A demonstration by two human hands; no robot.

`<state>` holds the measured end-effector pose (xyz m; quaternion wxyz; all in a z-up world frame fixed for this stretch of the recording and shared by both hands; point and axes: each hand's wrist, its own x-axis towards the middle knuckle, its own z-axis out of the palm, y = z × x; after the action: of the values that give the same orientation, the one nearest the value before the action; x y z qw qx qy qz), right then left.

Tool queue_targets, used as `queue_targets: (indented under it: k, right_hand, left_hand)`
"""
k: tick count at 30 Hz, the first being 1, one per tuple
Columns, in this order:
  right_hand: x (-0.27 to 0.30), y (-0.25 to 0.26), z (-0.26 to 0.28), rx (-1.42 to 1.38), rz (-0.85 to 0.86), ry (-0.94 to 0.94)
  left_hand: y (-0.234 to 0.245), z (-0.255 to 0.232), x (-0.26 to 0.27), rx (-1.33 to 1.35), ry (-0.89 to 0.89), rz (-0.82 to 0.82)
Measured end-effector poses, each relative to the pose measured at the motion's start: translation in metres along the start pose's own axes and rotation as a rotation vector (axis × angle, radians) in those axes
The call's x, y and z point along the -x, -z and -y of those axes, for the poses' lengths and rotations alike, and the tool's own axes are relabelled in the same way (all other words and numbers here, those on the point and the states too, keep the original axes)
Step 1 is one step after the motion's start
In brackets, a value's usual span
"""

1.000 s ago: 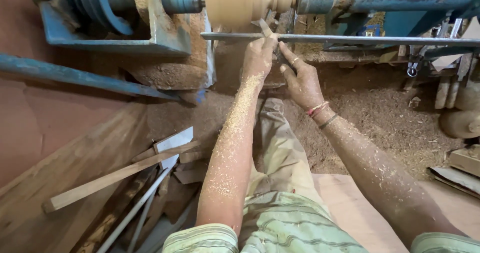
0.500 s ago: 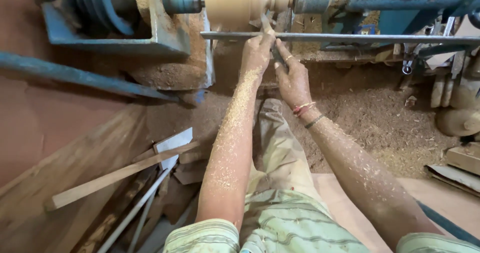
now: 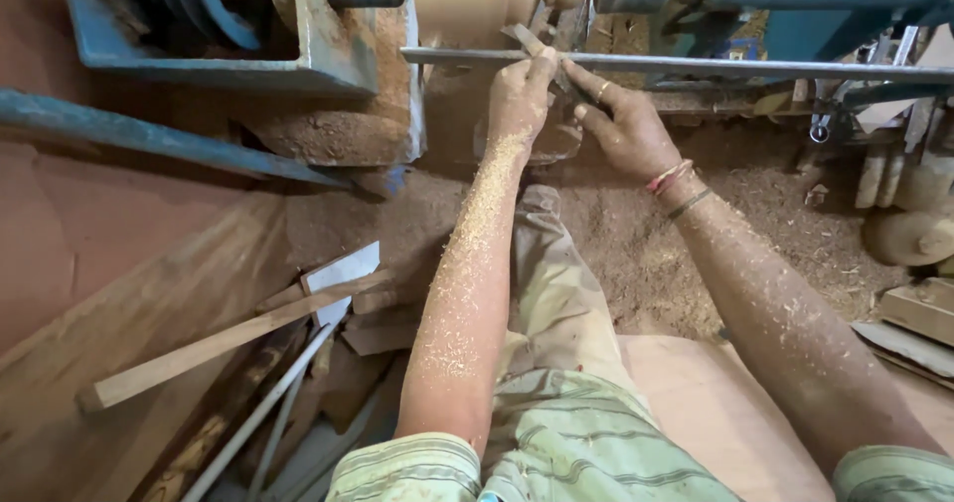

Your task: The recorder uses a lathe and various chisels to shape a rotating piece of wood.

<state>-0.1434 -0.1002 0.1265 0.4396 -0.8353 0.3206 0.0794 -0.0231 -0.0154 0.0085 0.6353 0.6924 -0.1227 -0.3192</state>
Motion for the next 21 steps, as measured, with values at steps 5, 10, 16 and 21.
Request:
queue_targets:
  k: [5, 10, 16, 21]
  right_hand:
    - [-0.01, -0.001, -0.025, -0.131, -0.013, 0.302]
    - [-0.012, 0.006, -0.014, -0.162, 0.039, 0.222]
    - [-0.019, 0.009, -0.018, -0.117, 0.069, 0.274]
    - [-0.016, 0.004, -0.022, -0.15, 0.054, 0.303]
  left_hand:
    - [-0.001, 0.004, 0.0, 0.087, -0.018, 0.005]
    - [-0.001, 0.005, -0.002, 0.015, -0.002, -0.01]
    - [0.0, 0.002, -0.003, 0.115, 0.046, 0.015]
    - [0.003, 0.009, -0.003, 0.17, 0.011, 0.077]
